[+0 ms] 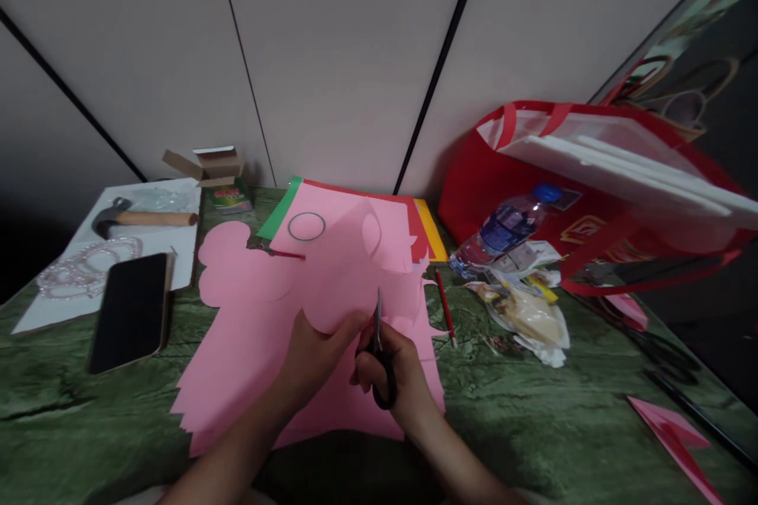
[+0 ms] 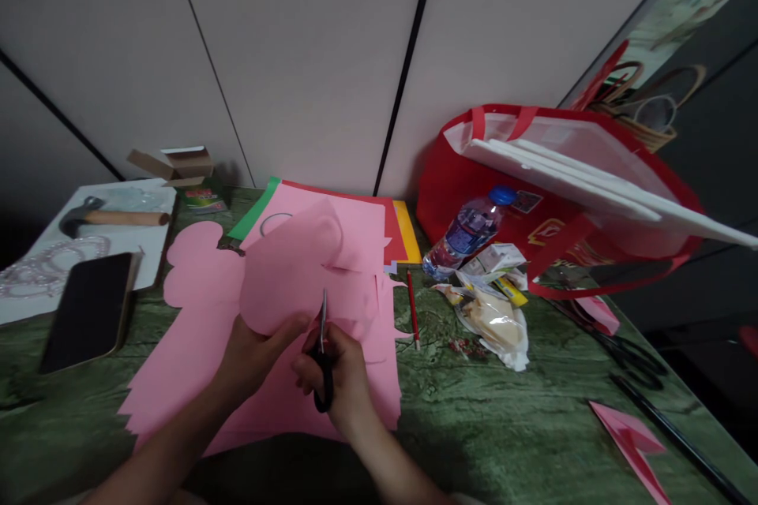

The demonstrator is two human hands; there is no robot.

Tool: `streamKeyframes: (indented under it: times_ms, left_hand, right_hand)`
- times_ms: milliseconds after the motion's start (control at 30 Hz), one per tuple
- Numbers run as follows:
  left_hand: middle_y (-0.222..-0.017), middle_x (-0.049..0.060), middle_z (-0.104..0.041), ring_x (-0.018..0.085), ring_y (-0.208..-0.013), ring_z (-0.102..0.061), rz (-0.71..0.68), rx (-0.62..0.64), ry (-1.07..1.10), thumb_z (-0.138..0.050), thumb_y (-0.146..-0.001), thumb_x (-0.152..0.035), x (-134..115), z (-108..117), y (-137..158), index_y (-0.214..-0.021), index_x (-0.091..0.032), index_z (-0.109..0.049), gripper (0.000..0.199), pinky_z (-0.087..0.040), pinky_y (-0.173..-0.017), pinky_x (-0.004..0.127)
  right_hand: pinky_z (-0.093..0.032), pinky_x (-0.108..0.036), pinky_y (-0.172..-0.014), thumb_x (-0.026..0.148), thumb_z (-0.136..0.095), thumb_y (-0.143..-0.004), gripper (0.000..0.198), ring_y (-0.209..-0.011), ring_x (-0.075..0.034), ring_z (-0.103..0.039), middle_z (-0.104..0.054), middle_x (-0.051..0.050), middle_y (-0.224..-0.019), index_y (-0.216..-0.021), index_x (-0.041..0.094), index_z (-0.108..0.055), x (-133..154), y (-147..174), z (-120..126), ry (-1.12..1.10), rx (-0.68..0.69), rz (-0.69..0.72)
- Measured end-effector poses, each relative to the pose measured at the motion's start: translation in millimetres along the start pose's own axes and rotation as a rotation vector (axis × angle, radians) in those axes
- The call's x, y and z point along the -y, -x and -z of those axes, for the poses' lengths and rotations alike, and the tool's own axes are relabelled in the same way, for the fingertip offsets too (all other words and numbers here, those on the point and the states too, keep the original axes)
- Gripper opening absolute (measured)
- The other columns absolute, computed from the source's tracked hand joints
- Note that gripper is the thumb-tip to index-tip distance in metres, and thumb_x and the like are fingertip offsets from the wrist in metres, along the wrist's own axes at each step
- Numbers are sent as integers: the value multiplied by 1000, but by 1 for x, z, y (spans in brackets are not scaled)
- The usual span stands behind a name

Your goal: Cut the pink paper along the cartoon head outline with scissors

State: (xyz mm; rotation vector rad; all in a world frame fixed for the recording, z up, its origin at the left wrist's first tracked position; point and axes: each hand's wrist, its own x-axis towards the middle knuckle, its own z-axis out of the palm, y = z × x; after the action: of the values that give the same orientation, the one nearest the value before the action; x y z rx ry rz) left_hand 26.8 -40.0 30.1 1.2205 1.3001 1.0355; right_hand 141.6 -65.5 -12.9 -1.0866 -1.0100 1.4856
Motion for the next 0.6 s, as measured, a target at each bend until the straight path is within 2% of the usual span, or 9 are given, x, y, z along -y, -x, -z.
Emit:
streamKeyframes:
  times_ms: [133, 233, 433, 600]
  left_hand:
    - [-51, 1, -63, 17, -51, -62, -47, -53, -20, -63, -70, -26, -1, -1, 0, -60, -16, -61, 14, -51, -47, 24]
    - [-53, 3, -66, 19, -55, -64, -42, -31, -38, -63, -68, -25, -4, -2, 1, -61, -16, -64, 12, -52, -50, 26]
    - [-63, 5, -71, 20, -61, -66, -12, 4, -66, -64, -68, -25, -6, -4, 2, -65, -15, -66, 11, -54, -56, 27]
    - [-60, 4, -69, 18, -58, -65, -71, 11, -69, -62, -69, -24, -4, -3, 1, -62, -15, -65, 12, -53, -55, 26]
  right_hand:
    - [-39, -21, -40, 30, -72, -62, 24, -41, -10, -48, -49, 8, -47, -69, 20, -51, -2, -1, 2, -25, 3, -5]
    - [-36, -22, -43, 30, -76, -58, 31, -44, -11, -46, -52, 7, -51, -76, 20, -53, -3, -3, 4, -48, -32, 2]
    - [-29, -21, -43, 33, -81, -51, 35, -46, -8, -36, -45, 7, -50, -59, 18, -51, 1, -5, 7, -9, -72, 5]
    - [-31, -23, -47, 33, -79, -53, 32, -49, -9, -39, -47, 5, -53, -58, 17, -52, 2, -4, 9, -24, -50, 15]
